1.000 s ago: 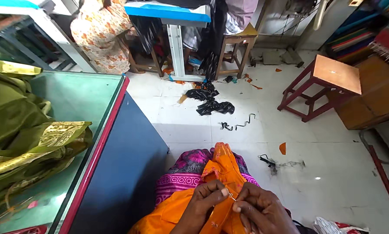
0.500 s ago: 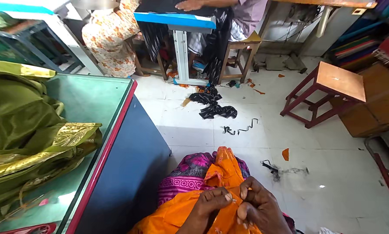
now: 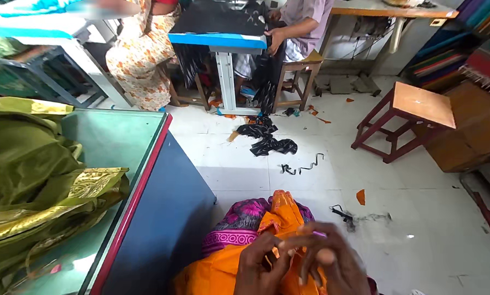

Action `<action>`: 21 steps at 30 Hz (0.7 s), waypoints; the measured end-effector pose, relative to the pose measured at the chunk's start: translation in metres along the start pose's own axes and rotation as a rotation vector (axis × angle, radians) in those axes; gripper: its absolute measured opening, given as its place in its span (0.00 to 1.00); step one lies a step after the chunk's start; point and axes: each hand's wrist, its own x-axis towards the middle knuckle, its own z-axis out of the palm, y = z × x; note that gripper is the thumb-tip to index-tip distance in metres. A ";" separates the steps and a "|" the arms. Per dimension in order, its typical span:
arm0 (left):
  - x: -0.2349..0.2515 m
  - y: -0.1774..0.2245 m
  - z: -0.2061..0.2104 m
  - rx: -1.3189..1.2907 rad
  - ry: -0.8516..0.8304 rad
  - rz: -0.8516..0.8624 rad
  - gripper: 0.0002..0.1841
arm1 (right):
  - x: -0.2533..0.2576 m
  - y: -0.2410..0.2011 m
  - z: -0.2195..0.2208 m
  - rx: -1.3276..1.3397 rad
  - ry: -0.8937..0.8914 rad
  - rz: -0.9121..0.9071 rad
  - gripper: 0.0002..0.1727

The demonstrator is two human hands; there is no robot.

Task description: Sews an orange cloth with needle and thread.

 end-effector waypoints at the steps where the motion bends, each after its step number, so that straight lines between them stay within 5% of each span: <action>1: -0.001 0.001 -0.001 -0.047 0.012 -0.048 0.12 | -0.001 0.000 -0.003 0.096 0.057 0.061 0.25; 6: 0.004 0.009 -0.009 -0.315 0.041 -0.245 0.07 | -0.010 0.002 -0.027 0.579 0.216 0.387 0.24; 11: 0.005 0.010 -0.006 -0.441 0.043 -0.280 0.06 | -0.023 0.011 -0.028 0.605 0.311 0.562 0.21; 13: 0.004 0.010 -0.005 -0.436 0.040 -0.272 0.06 | -0.024 0.016 -0.027 0.332 0.282 0.485 0.15; 16: 0.004 0.008 -0.005 -0.362 0.024 -0.223 0.06 | -0.025 0.034 -0.022 -0.166 0.195 0.091 0.13; 21: 0.001 0.010 -0.005 -0.246 -0.019 -0.155 0.07 | -0.009 0.036 0.001 -0.368 0.102 -0.175 0.15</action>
